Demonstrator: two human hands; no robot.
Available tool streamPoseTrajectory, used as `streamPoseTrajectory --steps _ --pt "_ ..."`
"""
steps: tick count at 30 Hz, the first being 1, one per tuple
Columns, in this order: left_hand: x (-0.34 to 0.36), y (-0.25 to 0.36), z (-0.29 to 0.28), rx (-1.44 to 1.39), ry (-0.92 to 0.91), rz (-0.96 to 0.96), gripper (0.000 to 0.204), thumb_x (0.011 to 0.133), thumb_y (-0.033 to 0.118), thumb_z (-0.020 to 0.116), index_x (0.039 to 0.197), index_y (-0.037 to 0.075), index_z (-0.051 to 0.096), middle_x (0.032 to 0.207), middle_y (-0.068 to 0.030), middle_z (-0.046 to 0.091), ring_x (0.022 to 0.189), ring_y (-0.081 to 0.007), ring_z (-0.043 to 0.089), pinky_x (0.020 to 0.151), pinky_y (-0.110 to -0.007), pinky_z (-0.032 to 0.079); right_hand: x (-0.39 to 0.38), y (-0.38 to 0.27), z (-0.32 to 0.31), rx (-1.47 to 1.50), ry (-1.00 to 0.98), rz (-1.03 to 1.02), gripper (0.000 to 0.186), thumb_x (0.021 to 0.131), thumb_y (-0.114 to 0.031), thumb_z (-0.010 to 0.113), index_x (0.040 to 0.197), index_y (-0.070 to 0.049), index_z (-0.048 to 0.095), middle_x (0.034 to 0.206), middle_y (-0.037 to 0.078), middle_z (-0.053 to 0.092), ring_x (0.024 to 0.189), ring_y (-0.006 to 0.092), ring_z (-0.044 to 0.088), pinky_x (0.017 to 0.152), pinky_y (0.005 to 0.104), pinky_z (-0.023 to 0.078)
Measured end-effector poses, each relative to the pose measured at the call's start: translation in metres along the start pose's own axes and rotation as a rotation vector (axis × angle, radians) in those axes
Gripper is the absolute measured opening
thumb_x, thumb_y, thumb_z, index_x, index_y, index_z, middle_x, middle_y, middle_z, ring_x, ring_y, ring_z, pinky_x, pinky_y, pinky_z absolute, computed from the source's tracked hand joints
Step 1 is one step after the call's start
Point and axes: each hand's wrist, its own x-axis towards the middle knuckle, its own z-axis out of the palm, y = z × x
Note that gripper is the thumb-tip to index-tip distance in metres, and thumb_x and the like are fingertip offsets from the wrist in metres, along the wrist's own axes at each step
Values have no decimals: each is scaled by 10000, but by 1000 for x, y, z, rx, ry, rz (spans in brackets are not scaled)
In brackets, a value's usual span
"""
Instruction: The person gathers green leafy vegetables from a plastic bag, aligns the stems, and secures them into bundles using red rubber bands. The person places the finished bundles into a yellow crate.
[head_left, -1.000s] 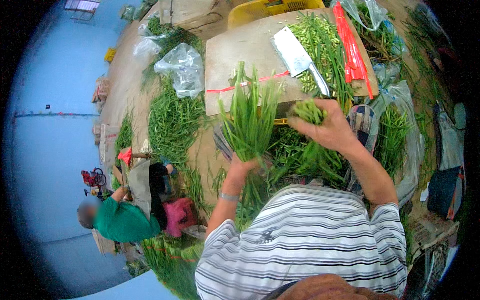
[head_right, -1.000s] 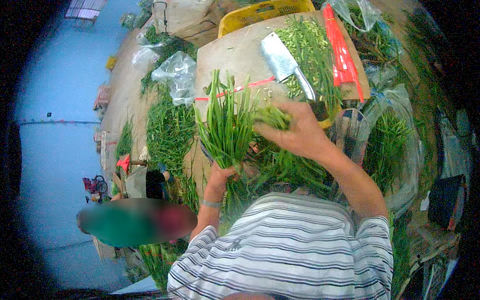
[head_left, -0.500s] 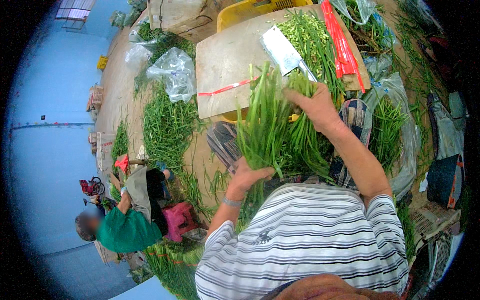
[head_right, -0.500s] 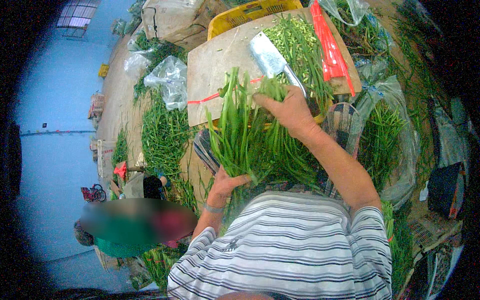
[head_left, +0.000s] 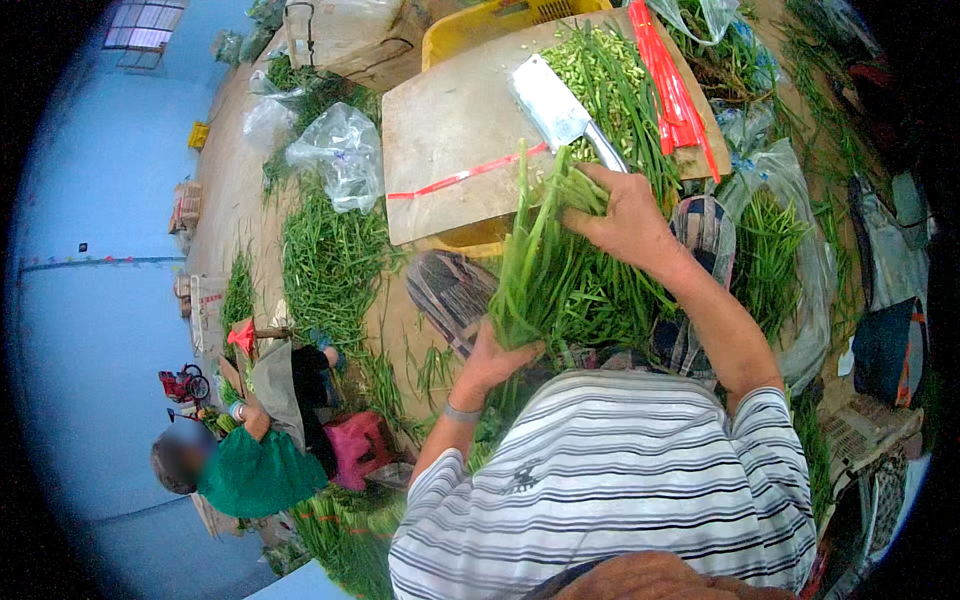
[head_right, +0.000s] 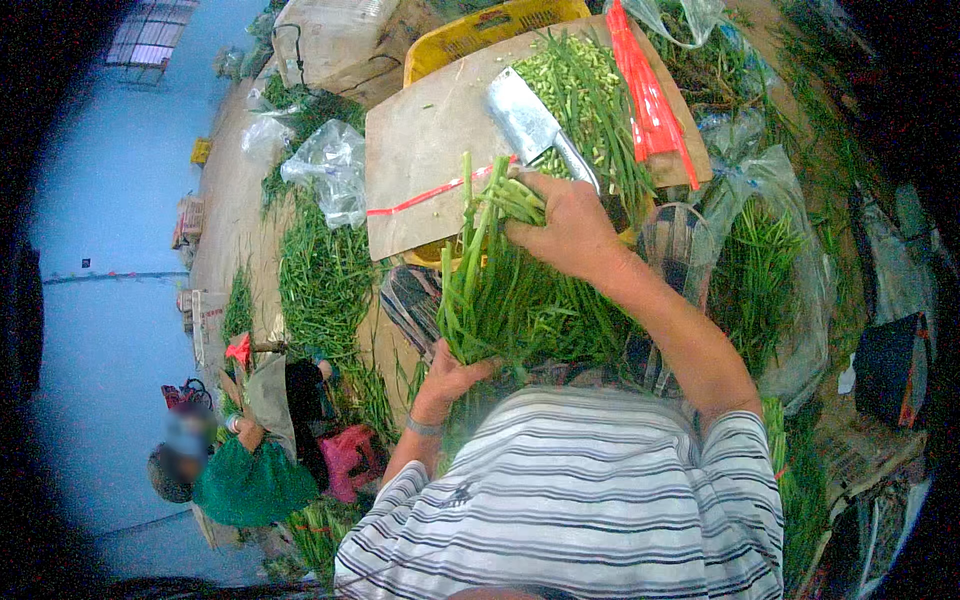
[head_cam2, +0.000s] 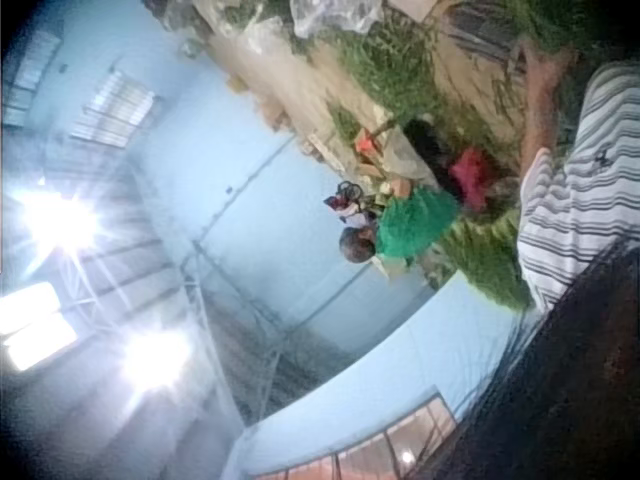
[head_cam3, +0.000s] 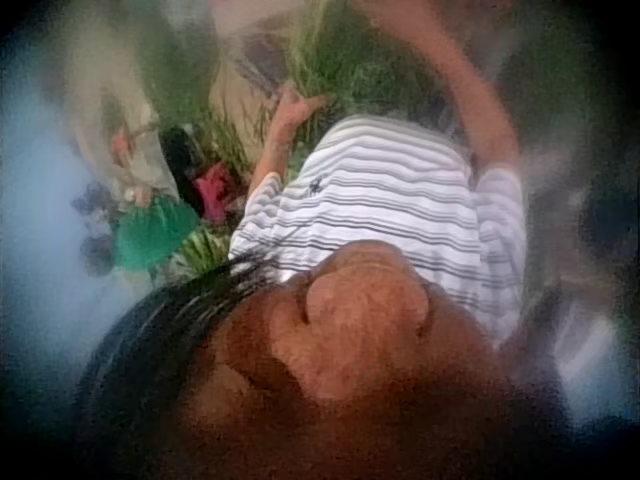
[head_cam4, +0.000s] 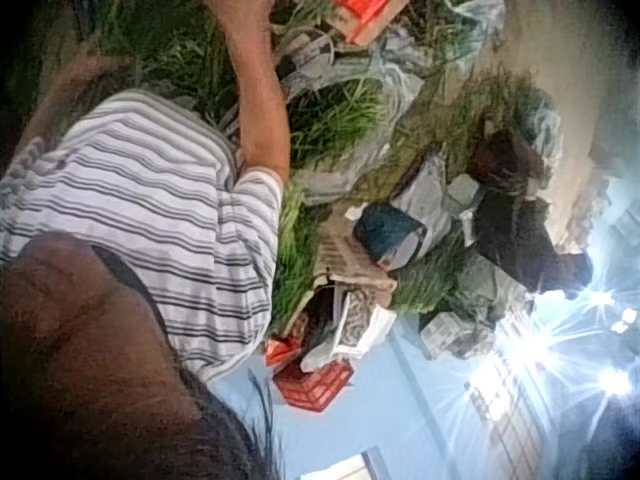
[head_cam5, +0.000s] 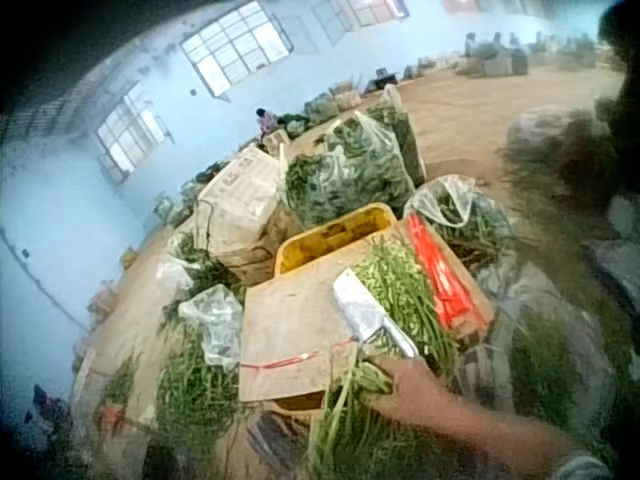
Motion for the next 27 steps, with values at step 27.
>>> streamPoseTrajectory --steps 27 --pt "-5 16 -25 437 235 435 607 640 -129 580 1230 -13 499 1133 -137 607 1044 -169 566 898 -291 425 -6 -14 -39 511 -115 310 292 718 -172 697 942 0 628 728 23 622 573 135 575 521 273 452"
